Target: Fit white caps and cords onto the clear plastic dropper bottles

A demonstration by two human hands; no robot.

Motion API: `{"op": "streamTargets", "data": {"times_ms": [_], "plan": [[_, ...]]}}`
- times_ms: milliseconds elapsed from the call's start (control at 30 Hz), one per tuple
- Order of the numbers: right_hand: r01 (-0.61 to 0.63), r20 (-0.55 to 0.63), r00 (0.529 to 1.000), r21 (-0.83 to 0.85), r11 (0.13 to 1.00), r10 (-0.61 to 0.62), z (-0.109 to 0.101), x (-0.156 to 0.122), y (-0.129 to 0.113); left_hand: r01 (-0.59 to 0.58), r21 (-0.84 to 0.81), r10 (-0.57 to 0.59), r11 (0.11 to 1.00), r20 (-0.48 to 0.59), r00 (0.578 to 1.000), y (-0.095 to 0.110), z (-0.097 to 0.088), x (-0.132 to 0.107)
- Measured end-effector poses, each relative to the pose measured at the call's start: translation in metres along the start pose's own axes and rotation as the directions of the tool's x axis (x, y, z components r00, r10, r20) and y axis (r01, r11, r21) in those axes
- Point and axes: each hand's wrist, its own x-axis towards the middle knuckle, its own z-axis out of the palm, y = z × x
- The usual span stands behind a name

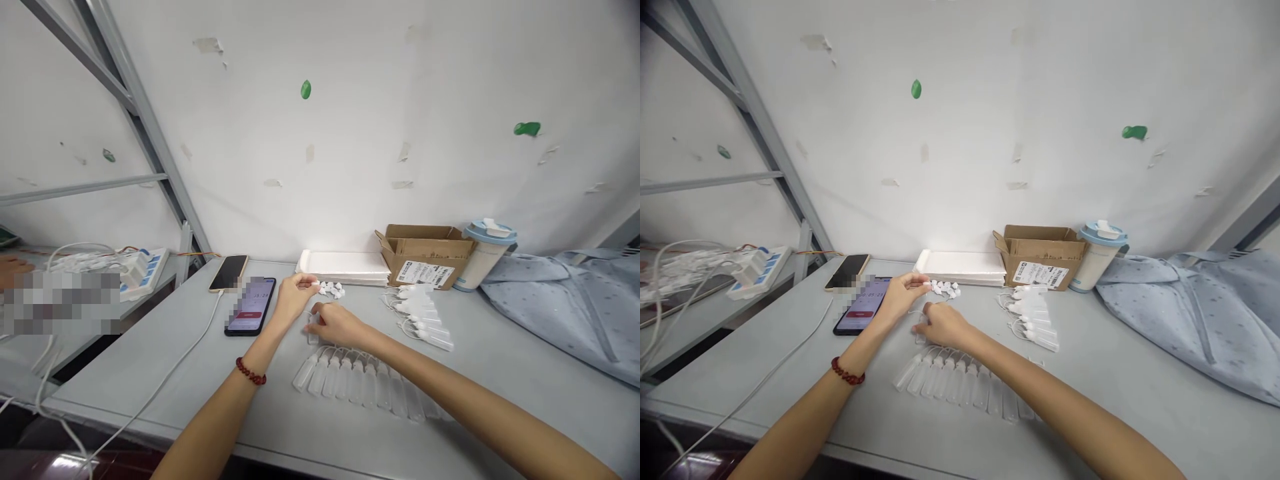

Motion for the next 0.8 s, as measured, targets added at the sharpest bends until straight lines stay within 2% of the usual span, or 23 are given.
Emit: {"op": "streamTargets", "data": {"times_ms": [233, 400, 533, 633, 733, 800], "plan": [[-0.011, -0.058, 0.998, 0.014, 1.000, 0.012, 0.003, 0.001, 0.005, 0.002, -0.003, -0.002, 1.000, -0.003, 1.000, 0.002, 0.001, -0.001], [-0.024, -0.134, 0.991, 0.010, 1.000, 0.025, -0.014, -0.006, 0.016, 0.010, 0.004, -0.010, 1.000, 0.005, 1.000, 0.002, 0.001, -0.001], [-0.020, -0.218, 0.976, 0.004, 1.000, 0.020, -0.031, -0.023, 0.028, 0.033, -0.005, -0.033, 0.999, 0.057, 0.998, 0.005, 0.003, -0.006], [0.039, -0.316, 0.948, 0.020, 0.999, -0.030, -0.040, -0.046, 0.037, 0.072, -0.061, -0.060, 0.996, 0.182, 0.981, 0.013, 0.007, -0.015], [0.137, -0.435, 0.896, 0.080, 0.987, -0.089, -0.045, -0.072, 0.045, 0.102, -0.156, -0.038, 0.982, 0.368, 0.929, 0.022, 0.013, -0.027], [0.156, -0.495, 0.864, 0.097, 0.983, -0.088, -0.046, -0.085, 0.051, 0.103, -0.172, -0.015, 0.980, 0.453, 0.891, 0.026, 0.017, -0.033]]}}
